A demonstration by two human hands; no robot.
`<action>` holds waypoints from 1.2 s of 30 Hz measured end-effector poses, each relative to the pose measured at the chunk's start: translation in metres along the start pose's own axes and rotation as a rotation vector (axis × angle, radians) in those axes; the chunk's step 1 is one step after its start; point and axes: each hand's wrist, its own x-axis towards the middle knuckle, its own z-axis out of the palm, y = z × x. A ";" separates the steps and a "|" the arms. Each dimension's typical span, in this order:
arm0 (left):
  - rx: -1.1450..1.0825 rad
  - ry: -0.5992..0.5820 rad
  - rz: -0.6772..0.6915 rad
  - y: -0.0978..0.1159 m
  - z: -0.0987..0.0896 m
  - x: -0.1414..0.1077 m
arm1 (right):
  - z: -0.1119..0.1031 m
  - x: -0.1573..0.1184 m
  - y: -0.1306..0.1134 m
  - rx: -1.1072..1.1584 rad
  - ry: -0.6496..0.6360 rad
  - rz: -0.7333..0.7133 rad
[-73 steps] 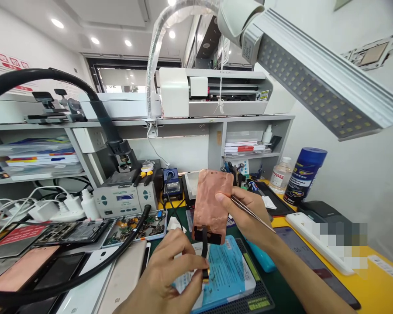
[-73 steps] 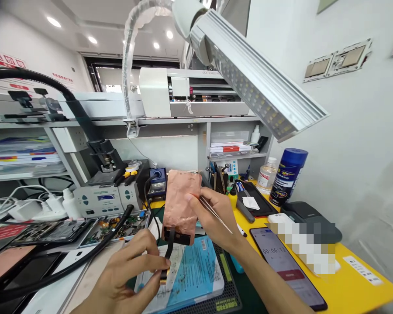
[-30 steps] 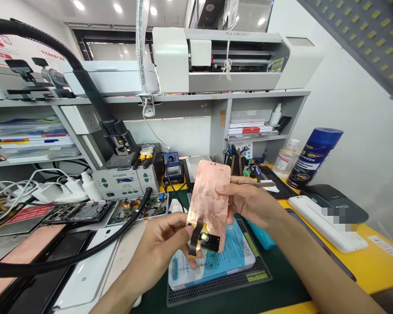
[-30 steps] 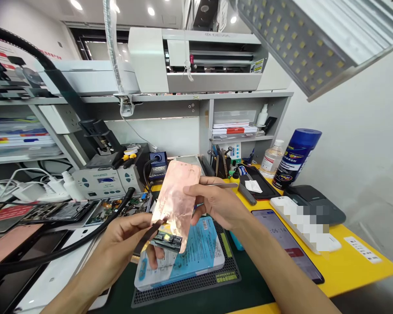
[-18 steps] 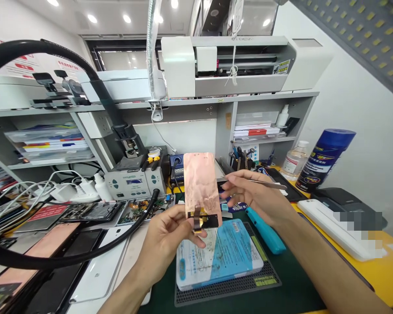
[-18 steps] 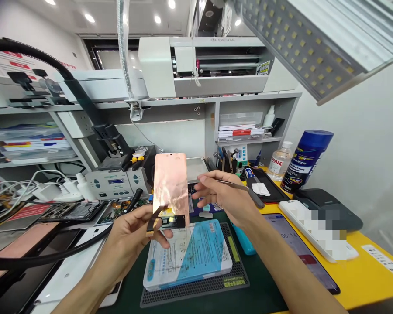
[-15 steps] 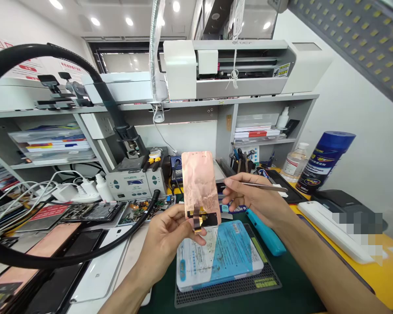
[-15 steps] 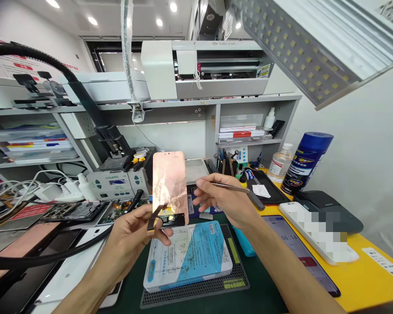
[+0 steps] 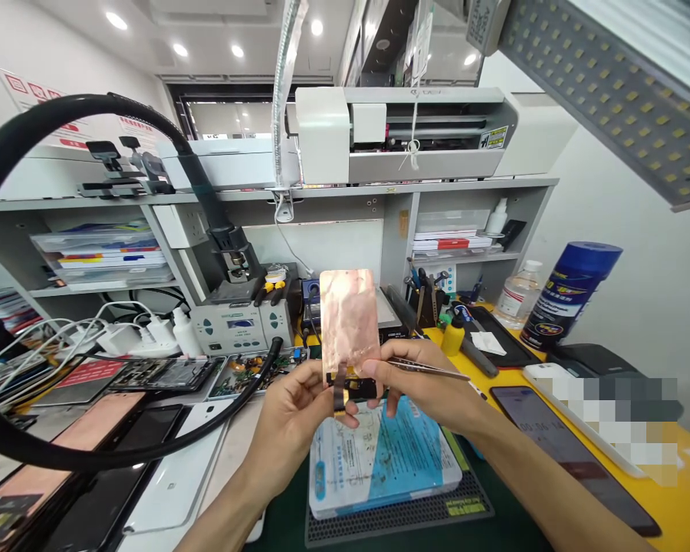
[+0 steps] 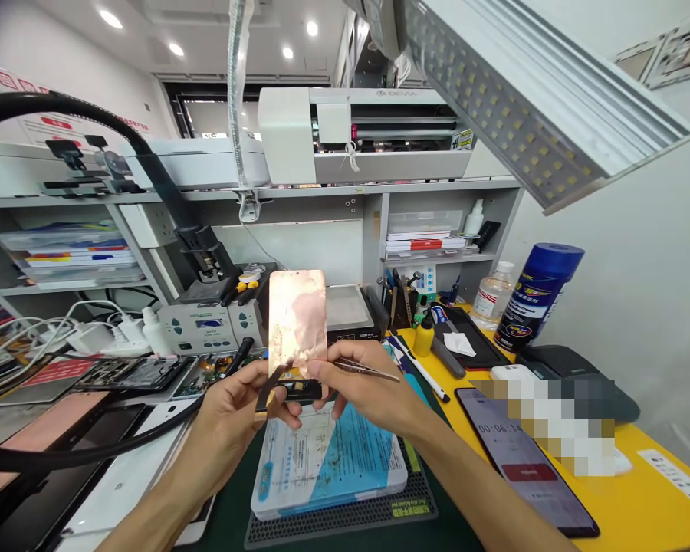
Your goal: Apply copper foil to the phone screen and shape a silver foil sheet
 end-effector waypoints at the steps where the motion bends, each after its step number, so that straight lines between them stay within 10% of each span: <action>1: 0.019 0.000 0.001 -0.001 0.000 0.000 | 0.001 -0.001 -0.001 -0.013 -0.003 0.000; 16: 0.014 0.019 -0.024 -0.005 -0.002 0.000 | 0.001 -0.006 0.001 -0.014 -0.004 -0.051; 22: 0.017 0.089 0.027 -0.006 -0.001 0.001 | -0.030 -0.005 -0.006 0.201 0.279 -0.138; 29: 0.160 0.122 0.151 -0.004 0.005 -0.003 | -0.031 -0.023 -0.019 0.409 -0.080 -0.045; 36: 0.369 0.147 0.364 -0.015 0.008 -0.009 | -0.006 -0.031 -0.014 0.192 -0.067 -0.144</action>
